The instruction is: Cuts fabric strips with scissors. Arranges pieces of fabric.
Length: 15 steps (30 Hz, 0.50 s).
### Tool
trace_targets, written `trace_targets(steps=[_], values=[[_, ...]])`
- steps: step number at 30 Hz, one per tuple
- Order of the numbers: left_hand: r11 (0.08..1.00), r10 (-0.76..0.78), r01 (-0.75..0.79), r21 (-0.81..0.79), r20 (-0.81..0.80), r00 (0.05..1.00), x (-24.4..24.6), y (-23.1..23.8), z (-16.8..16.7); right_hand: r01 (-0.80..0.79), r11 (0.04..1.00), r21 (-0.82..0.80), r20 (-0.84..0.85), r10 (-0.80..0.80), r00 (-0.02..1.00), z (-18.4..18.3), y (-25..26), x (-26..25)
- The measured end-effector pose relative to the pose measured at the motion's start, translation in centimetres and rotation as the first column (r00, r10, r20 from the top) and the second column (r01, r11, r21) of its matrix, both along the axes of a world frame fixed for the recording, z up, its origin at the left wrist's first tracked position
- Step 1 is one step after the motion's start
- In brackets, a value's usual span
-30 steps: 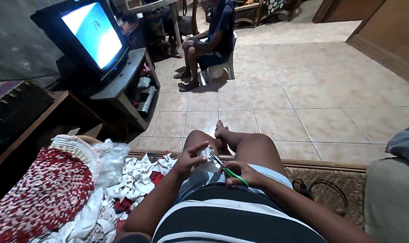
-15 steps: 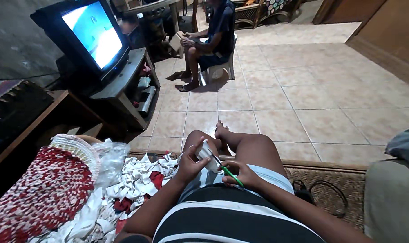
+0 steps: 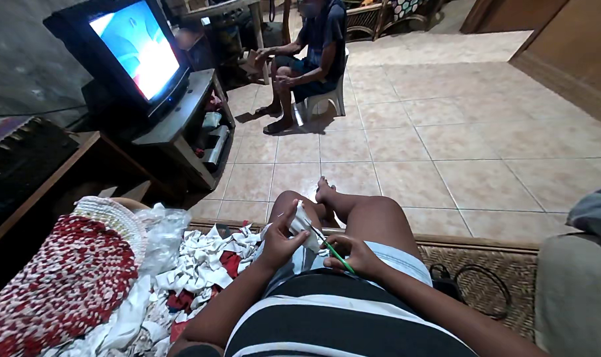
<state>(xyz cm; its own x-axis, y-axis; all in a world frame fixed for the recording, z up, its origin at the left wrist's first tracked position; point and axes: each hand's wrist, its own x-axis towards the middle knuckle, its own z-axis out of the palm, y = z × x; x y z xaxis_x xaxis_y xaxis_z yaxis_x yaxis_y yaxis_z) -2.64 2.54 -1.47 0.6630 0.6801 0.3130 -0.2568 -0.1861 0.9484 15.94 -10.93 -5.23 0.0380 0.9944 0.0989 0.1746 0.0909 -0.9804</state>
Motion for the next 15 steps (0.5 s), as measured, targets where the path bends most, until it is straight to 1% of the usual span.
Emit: trace_targets(steps=[3, 8, 13, 15], values=[[1.0, 0.004, -0.004, 0.005, -0.002, 1.0, 0.0, 0.03, -0.13, 0.004, 1.0, 0.031, 0.015, -0.004, 1.0, -0.18, 0.06, -0.02], [1.0, -0.004, 0.004, -0.022, 0.012, 1.0, 0.04, -0.17, -0.13, 0.021, 1.0, 0.021, 0.036, -0.022, 0.999, -0.08, 0.06, -0.13], [1.0, 0.005, -0.006, 0.021, 0.034, 0.999, 0.07, -0.14, -0.42, 0.069, 0.997, -0.03, 0.049, -0.067, 0.997, 0.42, -0.21, -0.27], [0.999, 0.009, -0.01, 0.038, 0.037, 0.999, 0.04, -0.22, -0.42, 0.071, 0.997, -0.019, 0.052, -0.07, 0.996, 0.4, -0.27, -0.27]])
